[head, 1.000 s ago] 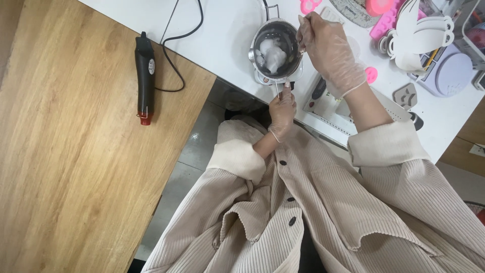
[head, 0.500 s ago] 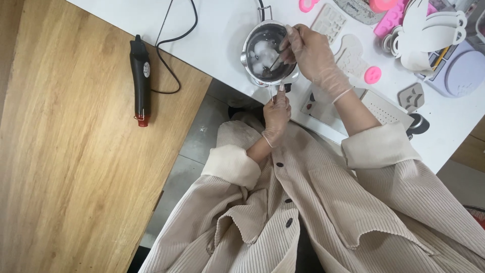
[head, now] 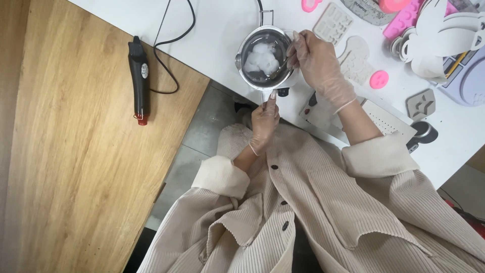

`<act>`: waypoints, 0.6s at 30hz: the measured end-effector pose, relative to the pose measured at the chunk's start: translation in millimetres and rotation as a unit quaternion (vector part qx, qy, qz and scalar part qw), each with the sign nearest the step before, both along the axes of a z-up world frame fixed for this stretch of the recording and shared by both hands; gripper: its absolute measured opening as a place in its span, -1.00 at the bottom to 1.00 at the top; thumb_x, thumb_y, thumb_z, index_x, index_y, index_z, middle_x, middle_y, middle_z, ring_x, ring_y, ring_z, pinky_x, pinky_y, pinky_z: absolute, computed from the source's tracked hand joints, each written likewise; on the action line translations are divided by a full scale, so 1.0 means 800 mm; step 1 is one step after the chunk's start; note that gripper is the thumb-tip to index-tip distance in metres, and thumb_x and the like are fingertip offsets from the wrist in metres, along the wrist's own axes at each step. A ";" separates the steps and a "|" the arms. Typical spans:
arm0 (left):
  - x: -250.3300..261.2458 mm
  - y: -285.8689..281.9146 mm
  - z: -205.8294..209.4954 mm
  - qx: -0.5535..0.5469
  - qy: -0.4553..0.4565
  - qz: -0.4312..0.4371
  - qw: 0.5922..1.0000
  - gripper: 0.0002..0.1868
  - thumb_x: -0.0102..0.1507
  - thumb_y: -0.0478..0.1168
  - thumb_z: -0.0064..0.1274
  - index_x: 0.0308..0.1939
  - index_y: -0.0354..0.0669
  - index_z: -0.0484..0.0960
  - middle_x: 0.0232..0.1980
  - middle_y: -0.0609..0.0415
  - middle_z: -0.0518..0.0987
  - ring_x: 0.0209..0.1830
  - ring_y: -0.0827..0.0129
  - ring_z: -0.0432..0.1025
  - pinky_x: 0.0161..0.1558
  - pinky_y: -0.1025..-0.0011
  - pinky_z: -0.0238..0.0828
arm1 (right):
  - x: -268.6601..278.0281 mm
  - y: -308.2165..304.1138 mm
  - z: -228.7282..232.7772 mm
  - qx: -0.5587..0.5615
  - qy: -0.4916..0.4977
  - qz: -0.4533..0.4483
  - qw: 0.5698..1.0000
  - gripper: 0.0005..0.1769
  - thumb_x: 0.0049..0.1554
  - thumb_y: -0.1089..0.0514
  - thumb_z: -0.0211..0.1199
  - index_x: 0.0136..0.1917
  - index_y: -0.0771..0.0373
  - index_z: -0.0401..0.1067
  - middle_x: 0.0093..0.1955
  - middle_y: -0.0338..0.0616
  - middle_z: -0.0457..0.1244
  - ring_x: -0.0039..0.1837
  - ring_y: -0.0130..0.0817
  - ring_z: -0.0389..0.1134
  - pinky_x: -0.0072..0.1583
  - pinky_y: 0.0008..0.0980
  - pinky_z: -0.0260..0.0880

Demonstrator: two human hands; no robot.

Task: Stirring solid wax in a melting pot on a heating station to liquefy it for candle making.

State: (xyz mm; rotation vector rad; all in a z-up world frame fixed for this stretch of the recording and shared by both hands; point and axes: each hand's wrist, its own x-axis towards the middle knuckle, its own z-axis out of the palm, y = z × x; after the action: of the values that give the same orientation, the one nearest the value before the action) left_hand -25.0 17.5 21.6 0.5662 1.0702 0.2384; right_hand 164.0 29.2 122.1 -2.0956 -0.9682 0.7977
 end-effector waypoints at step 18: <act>-0.005 0.003 0.006 0.015 0.041 -0.013 0.999 -0.56 0.36 0.10 0.08 -0.49 0.00 0.35 -0.55 0.32 0.30 -0.61 0.63 0.14 -0.56 0.57 0.08 | 0.005 -0.010 -0.048 0.000 0.134 -0.084 0.987 -0.45 0.42 -0.15 -0.09 0.00 0.40 0.40 -0.29 -0.21 0.37 -0.28 -0.53 0.38 -0.16 -0.50 0.45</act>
State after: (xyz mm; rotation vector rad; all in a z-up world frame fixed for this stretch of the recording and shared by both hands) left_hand -29.4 19.5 26.6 0.6211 1.1394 0.2107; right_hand 168.0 20.9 84.1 -1.9756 -0.6385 0.9606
